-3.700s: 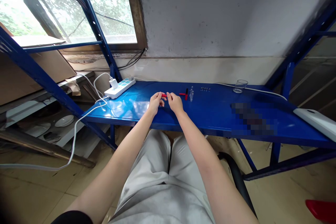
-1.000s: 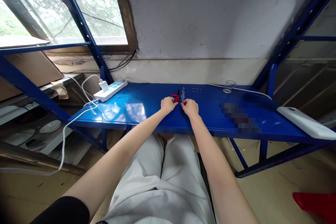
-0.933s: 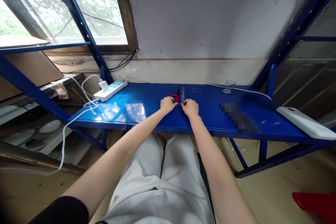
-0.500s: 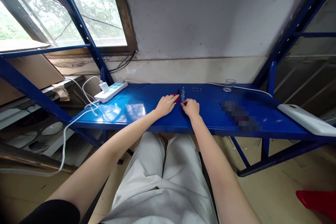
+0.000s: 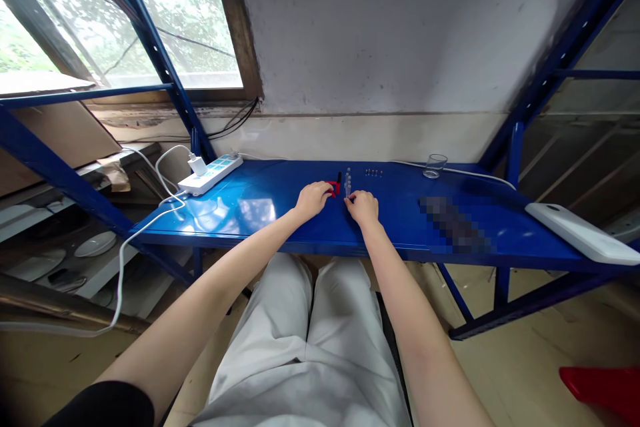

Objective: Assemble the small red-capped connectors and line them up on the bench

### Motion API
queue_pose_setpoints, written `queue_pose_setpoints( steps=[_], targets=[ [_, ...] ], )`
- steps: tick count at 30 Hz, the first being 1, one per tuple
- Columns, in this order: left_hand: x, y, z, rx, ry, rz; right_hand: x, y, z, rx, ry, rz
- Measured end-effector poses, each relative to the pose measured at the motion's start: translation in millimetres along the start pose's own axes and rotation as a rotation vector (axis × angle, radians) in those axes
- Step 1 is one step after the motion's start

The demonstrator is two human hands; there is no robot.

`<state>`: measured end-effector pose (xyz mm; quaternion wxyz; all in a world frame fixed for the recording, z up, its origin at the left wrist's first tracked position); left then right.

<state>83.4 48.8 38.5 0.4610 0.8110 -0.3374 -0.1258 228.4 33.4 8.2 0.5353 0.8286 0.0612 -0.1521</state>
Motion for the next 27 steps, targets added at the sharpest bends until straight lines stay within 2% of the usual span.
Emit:
queue_pose_setpoints(
  steps=[3, 6, 9, 12, 16, 20, 23, 27],
  targets=[
    [-11.2, 4.9, 3.1, 0.01, 0.013, 0.071, 0.2, -0.2, -1.0, -0.002, -0.007, -0.022],
    [-30.7, 14.4, 8.3, 0.068, 0.068, 0.16, 1.0, -2.2, -3.0, -0.017, -0.014, -0.058],
    [-55.6, 22.7, 15.9, 0.158, 0.19, 0.281, 2.5, -3.7, -3.9, -0.035, -0.034, -0.097],
    [-79.0, 27.9, 27.4, 0.296, 0.349, 0.441, -1.9, -0.1, -2.3, -0.03, -0.029, -0.117],
    [-98.7, 33.6, 45.8, 0.491, 0.541, 0.567, -35.1, 17.0, -1.0, 0.087, 0.121, -0.169],
    [-100.9, 40.9, 54.7, 0.569, 0.581, 0.601, -81.8, 22.0, -9.7, 0.111, 0.164, -0.261],
    [-98.5, 43.6, 55.6, 0.57, 0.553, 0.624, -108.7, 11.4, -17.4, 0.08, 0.154, -0.282],
    [-97.8, 41.5, 55.5, 0.543, 0.548, 0.622, -117.7, -10.9, -17.1, 0.051, 0.148, -0.209]
  ],
)
Point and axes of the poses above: each hand's wrist, its own z-axis away from the middle knuckle, its own y-axis out of the back of the hand, x = y × z, the point moved 6 cm from there along -z, towards the middle knuckle, and after that the axes turned 3 degrees about x, right-handed, at the moved point
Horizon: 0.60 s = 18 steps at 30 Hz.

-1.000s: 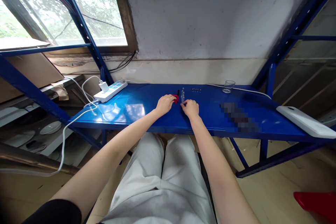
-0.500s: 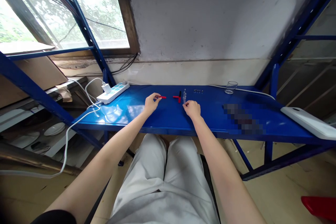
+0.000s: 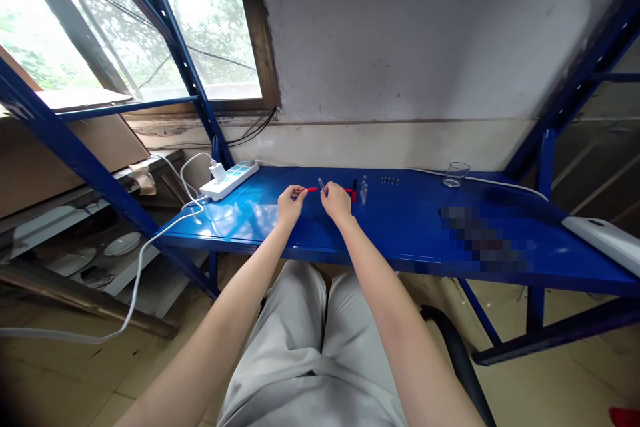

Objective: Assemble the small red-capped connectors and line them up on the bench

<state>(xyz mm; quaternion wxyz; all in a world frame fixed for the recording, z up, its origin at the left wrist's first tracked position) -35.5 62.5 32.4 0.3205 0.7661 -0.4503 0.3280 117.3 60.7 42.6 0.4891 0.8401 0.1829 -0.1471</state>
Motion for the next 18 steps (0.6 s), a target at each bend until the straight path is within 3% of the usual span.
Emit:
queue_pose_setpoints(
  steps=[5, 18],
  targets=[
    [-2.9, -3.4, 0.2, -0.033, 0.001, -0.015, 8.3, -15.8, 10.2, -0.083, 0.029, 0.035],
    [-0.1, -0.3, 0.1, -0.018, -0.035, 0.0, 8.5, -18.5, 17.5, -0.165, 0.041, 0.121]
  ],
)
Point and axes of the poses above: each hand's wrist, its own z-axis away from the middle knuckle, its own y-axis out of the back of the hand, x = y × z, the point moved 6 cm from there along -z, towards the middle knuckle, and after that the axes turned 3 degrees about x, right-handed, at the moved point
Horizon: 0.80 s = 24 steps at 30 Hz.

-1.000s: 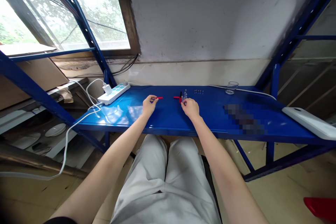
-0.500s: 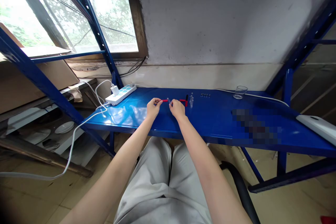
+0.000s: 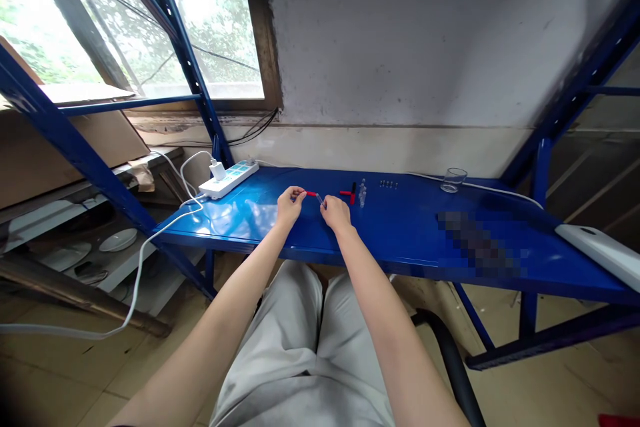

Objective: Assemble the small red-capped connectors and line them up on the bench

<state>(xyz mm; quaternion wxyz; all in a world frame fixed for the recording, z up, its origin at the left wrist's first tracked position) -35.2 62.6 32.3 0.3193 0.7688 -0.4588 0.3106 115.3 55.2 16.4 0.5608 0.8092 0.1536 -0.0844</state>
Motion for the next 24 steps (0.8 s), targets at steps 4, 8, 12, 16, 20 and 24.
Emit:
queue_pose_setpoints(
  steps=[4, 8, 12, 16, 20, 24],
  targets=[
    [-0.6, -0.6, 0.2, -0.003, -0.007, -0.013, 0.9, -1.7, -0.3, -0.011, 0.002, 0.016],
    [-1.1, -1.0, 0.1, -0.011, -0.008, -0.024, 1.8, -1.8, 0.0, -0.015, -0.007, 0.025],
    [-0.7, -0.6, 0.0, -0.005, -0.01, -0.019, 0.6, -1.2, 0.3, -0.011, 0.008, 0.035],
    [-0.4, -0.5, -0.1, -0.002, -0.016, 0.001, -0.8, -0.7, 0.7, -0.013, 0.022, 0.035],
    [0.1, -0.5, 0.1, -0.006, -0.024, 0.01, -1.6, -0.5, 0.8, -0.012, 0.034, 0.04],
    [1.3, -1.6, 0.8, -0.026, -0.016, -0.001, -2.7, -0.2, 1.2, 0.001, 0.053, 0.055]
  ],
)
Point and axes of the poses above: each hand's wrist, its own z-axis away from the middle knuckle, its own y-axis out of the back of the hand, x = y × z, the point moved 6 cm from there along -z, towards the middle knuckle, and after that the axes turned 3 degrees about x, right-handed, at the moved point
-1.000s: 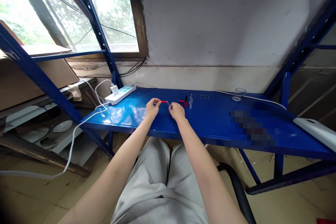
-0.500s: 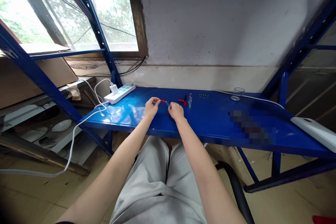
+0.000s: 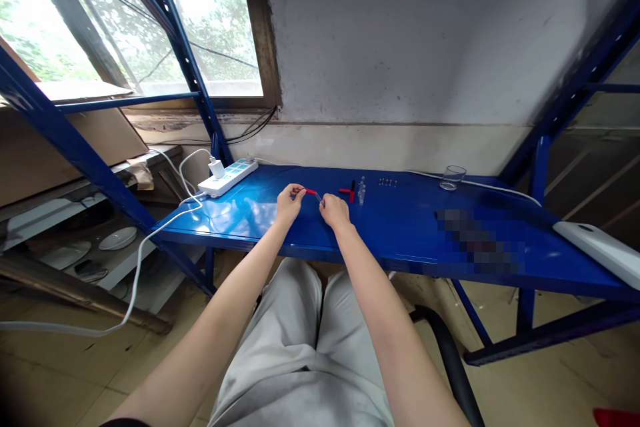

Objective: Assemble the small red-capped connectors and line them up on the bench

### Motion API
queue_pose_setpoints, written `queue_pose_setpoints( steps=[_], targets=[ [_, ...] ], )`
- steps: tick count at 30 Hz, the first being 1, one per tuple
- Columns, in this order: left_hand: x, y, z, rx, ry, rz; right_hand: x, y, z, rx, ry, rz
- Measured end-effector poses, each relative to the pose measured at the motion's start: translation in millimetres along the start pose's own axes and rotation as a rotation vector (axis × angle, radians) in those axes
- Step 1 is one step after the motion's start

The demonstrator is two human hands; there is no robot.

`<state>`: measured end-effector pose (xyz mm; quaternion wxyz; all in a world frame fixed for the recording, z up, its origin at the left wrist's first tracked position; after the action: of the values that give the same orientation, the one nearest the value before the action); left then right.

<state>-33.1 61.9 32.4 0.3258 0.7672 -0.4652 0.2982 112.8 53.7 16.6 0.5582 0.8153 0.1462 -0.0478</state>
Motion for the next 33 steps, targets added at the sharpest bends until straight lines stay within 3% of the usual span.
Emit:
queue_pose_setpoints(
  steps=[4, 8, 12, 20, 25, 30, 33],
  targets=[
    [2.3, -1.2, 1.1, -0.014, -0.028, -0.007, -1.5, 0.4, 0.2, 0.014, 0.02, 0.024],
    [9.0, -3.2, 4.0, -0.049, -0.14, -0.059, -2.1, 1.0, 0.4, 0.022, 0.021, 0.033],
    [20.0, -8.7, 10.2, -0.148, -0.264, -0.15, -0.3, 4.2, 1.7, 0.077, -0.006, -0.013],
    [30.0, -20.2, 21.8, -0.341, -0.36, -0.289, 5.5, 7.3, 0.9, 0.177, -0.045, -0.105],
    [27.1, -15.9, 17.4, -0.253, -0.314, -0.209, 3.4, 7.0, 0.0, 0.177, -0.005, -0.153],
    [8.9, -8.1, 7.0, -0.138, -0.118, -0.05, -0.1, 6.0, 0.5, 0.185, 0.075, -0.206],
    [1.1, -7.2, 3.9, -0.135, -0.03, 0.035, -2.2, 5.9, 0.5, 0.196, 0.123, -0.234]
  ],
)
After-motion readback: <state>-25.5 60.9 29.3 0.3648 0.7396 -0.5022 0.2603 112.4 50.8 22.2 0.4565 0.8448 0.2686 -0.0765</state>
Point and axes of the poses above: each hand's wrist, its own z-axis away from the middle knuckle, its own y-axis out of the back of the hand, x = y × z, the point moved 6 cm from there along -z, towards the middle knuckle, and after that the axes turned 3 degrees about x, right-handed, at the moved point
